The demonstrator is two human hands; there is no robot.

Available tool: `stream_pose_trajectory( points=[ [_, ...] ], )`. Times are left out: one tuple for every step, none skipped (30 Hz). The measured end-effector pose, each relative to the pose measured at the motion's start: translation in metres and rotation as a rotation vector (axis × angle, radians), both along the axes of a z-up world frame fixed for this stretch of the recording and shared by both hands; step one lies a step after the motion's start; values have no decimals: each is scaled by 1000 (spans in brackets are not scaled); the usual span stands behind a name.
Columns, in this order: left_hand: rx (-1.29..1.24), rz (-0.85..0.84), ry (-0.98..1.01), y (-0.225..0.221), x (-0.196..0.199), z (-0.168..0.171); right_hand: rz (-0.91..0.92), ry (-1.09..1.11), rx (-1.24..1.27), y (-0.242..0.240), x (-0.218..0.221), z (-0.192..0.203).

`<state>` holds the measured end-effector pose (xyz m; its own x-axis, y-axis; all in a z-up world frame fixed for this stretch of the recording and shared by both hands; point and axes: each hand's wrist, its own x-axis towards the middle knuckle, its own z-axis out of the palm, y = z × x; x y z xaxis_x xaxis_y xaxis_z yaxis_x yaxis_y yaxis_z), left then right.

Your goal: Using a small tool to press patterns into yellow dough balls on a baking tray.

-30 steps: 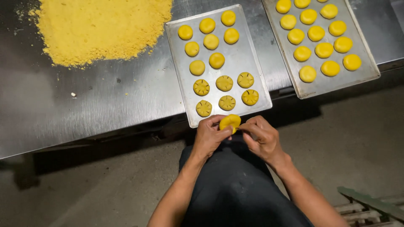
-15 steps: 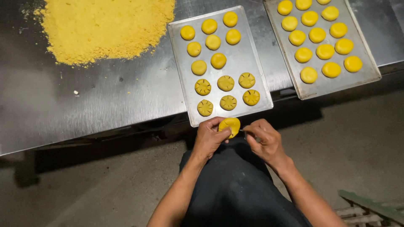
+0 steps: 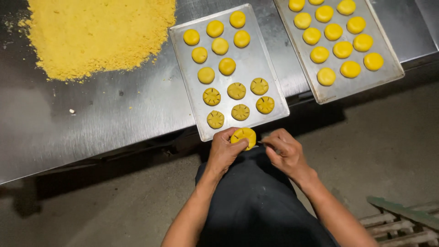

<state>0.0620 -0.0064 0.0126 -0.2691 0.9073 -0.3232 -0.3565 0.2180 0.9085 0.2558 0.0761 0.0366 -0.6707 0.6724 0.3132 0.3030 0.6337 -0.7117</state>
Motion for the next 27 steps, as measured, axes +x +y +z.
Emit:
stream_pose_trajectory(
  points=[
    [6,3,0,6,-3,1,3,0,6,3,2,0],
    [-21,10,16,7,-4,1,-32,16,-27,2,6,0],
    [-48,16,32,8,-5,2,-68,32,-59,1,11,-1],
    [-54,15,30,8,-3,2,-69,29,-65,1,9,2],
    [-81,22,17,7,-1,3,-88,31,-72,1,8,6],
    [-93,29,13,13,-2,5,-108,41,-65,6,3,9],
    [-85,26,18,19,-3,3,-110,47,-58,11,-1,11],
    [-93,25,8,20,-1,1,-81,75,-63,11,-4,13],
    [-101,23,-2,22,0,-1,-52,104,-69,12,-6,14],
    [-103,24,2,24,1,1,-51,107,-71,17,-9,14],
    [-102,14,-16,26,1,3,-15,108,-56,22,-12,15],
    [-99,5,-33,30,1,4,22,109,-38,29,-15,15],
    [-99,7,-29,34,1,0,24,114,-38,35,-13,6],
    [-83,20,-35,38,2,-3,32,86,-27,43,-10,-3],
    [-67,33,-41,43,2,-7,40,57,-15,51,-8,-11],
    [-63,38,-35,53,-1,-9,45,63,-11,61,1,-20],
    [-75,49,77,65,-5,-11,0,47,-6,73,11,-29],
    [-88,63,187,75,-7,-12,-42,30,-2,84,20,-39],
    [-86,70,191,95,-12,-13,-35,34,1,94,26,-40],
    [-140,75,361,110,-13,-14,-112,38,-34,100,34,-42],
    [-196,77,530,125,-14,-15,-189,41,-68,107,44,-43],
    [-197,83,534,149,-18,-19,-183,45,-68,117,46,-39],
    [-228,74,612,173,-21,-22,-248,2,-96,128,49,-34],
    [-260,61,692,196,-24,-25,-316,-40,-126,137,53,-29],
    [-264,63,697,213,-25,-37,-313,-35,-130,147,55,-27],
    [-283,41,727,231,-28,-49,-274,26,-101,156,57,-25],
    [-302,20,758,248,-29,-60,-234,86,-72,166,59,-23]
  ],
)
